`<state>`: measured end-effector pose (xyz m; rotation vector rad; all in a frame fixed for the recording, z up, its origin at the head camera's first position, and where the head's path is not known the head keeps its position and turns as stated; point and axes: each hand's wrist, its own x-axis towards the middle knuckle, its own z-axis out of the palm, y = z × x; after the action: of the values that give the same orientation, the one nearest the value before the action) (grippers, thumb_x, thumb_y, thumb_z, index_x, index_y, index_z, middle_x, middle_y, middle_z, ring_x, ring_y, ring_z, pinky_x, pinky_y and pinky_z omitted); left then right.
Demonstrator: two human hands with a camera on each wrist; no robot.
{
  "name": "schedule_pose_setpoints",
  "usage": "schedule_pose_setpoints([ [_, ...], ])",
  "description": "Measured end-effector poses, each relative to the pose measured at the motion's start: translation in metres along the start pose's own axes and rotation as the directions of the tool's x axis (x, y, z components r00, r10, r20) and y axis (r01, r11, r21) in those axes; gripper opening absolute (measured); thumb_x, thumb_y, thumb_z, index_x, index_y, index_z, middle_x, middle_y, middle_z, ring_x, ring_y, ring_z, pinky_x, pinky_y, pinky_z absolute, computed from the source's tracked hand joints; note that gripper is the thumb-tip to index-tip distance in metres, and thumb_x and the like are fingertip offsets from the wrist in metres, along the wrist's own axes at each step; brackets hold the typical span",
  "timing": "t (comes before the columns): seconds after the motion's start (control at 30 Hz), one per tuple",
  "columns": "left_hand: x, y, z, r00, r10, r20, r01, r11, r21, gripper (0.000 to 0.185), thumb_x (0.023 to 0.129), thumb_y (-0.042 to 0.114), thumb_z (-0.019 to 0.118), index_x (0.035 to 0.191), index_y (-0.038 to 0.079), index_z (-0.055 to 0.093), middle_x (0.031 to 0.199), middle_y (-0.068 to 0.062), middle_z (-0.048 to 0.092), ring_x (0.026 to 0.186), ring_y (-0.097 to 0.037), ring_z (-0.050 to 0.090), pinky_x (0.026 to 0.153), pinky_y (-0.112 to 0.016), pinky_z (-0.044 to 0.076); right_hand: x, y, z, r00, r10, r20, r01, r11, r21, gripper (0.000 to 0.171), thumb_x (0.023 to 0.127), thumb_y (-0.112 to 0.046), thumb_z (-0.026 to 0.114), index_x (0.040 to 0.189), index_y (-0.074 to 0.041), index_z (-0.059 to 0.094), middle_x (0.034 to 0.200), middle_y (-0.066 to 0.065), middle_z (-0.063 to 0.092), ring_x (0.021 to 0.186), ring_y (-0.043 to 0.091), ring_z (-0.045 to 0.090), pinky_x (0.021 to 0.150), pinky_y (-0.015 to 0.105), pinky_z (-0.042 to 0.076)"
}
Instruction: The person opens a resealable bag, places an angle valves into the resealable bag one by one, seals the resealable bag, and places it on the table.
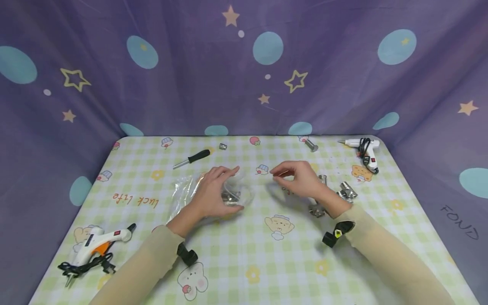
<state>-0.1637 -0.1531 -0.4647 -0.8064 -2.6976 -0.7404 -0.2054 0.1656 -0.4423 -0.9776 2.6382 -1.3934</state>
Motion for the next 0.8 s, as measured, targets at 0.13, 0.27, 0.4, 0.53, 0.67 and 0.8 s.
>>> schedule_pose_setpoints([
  [0.13,0.0,0.001,0.0,1.0,0.0,-0.003,0.0,1.0,0.003,0.115,0.06,0.061,0.096,0.157,0.016,0.054,0.132,-0.005,0.065,0.123,-0.027,0.06,0.1,-0.053,0.053,-0.013,0.015,-0.034,0.996,0.053,-0.078,-0.063,0.99,-0.124,0.017,0.097,-0.007,0.077,0.113,-0.007,0.081,0.111,0.013,0.081,0.095,0.026,0.079,0.086,0.035,0.066],
  [0.27,0.0,0.001,-0.001,1.0,-0.001,-0.002,0.001,1.0,0.013,0.116,0.059,0.061,0.096,0.157,0.016,0.054,0.132,-0.006,0.065,0.123,-0.028,0.06,0.1,-0.054,0.053,-0.028,0.029,-0.062,0.986,0.11,-0.124,-0.135,0.967,-0.216,0.019,0.098,-0.01,0.076,0.116,-0.005,0.079,0.112,0.014,0.08,0.096,0.028,0.078,0.085,0.04,0.065],
  [0.4,-0.001,0.003,-0.001,1.0,-0.017,0.007,0.017,1.0,0.025,0.118,0.059,0.062,0.096,0.158,0.016,0.053,0.134,-0.007,0.064,0.124,-0.029,0.06,0.1,-0.055,0.052,-0.043,0.039,-0.08,0.979,0.166,-0.117,-0.193,0.943,-0.27,0.024,0.099,-0.012,0.076,0.12,-0.001,0.077,0.116,0.018,0.078,0.099,0.034,0.078,0.086,0.043,0.065],
  [0.53,-0.002,0.004,-0.001,0.999,-0.042,0.031,0.041,0.998,0.039,0.122,0.059,0.064,0.095,0.161,0.017,0.048,0.138,-0.008,0.062,0.128,-0.029,0.058,0.102,-0.055,0.051,-0.057,0.044,-0.085,0.97,0.229,-0.08,-0.242,0.912,-0.33,0.03,0.098,-0.016,0.076,0.124,0.0,0.075,0.12,0.022,0.077,0.101,0.038,0.078,0.086,0.047,0.066],
  [0.67,-0.002,0.004,0.0,0.998,-0.043,0.042,0.041,0.998,0.052,0.126,0.058,0.066,0.095,0.164,0.018,0.044,0.142,-0.008,0.06,0.131,-0.03,0.056,0.106,-0.056,0.049,-0.067,0.049,-0.085,0.964,0.265,-0.033,-0.255,0.876,-0.41,0.035,0.096,-0.021,0.079,0.126,-0.003,0.075,0.118,0.021,0.077,0.096,0.035,0.079,0.082,0.05,0.065],
  [0.8,-0.001,0.003,0.003,0.999,-0.031,0.04,0.029,0.998,0.061,0.127,0.058,0.067,0.094,0.165,0.022,0.043,0.142,-0.007,0.059,0.132,-0.029,0.055,0.108,-0.057,0.047,-0.069,0.055,-0.083,0.962,0.274,0.011,-0.238,0.852,-0.466,0.038,0.094,-0.024,0.082,0.125,-0.004,0.075,0.11,0.017,0.078,0.086,0.027,0.078,0.078,0.049,0.063],
])
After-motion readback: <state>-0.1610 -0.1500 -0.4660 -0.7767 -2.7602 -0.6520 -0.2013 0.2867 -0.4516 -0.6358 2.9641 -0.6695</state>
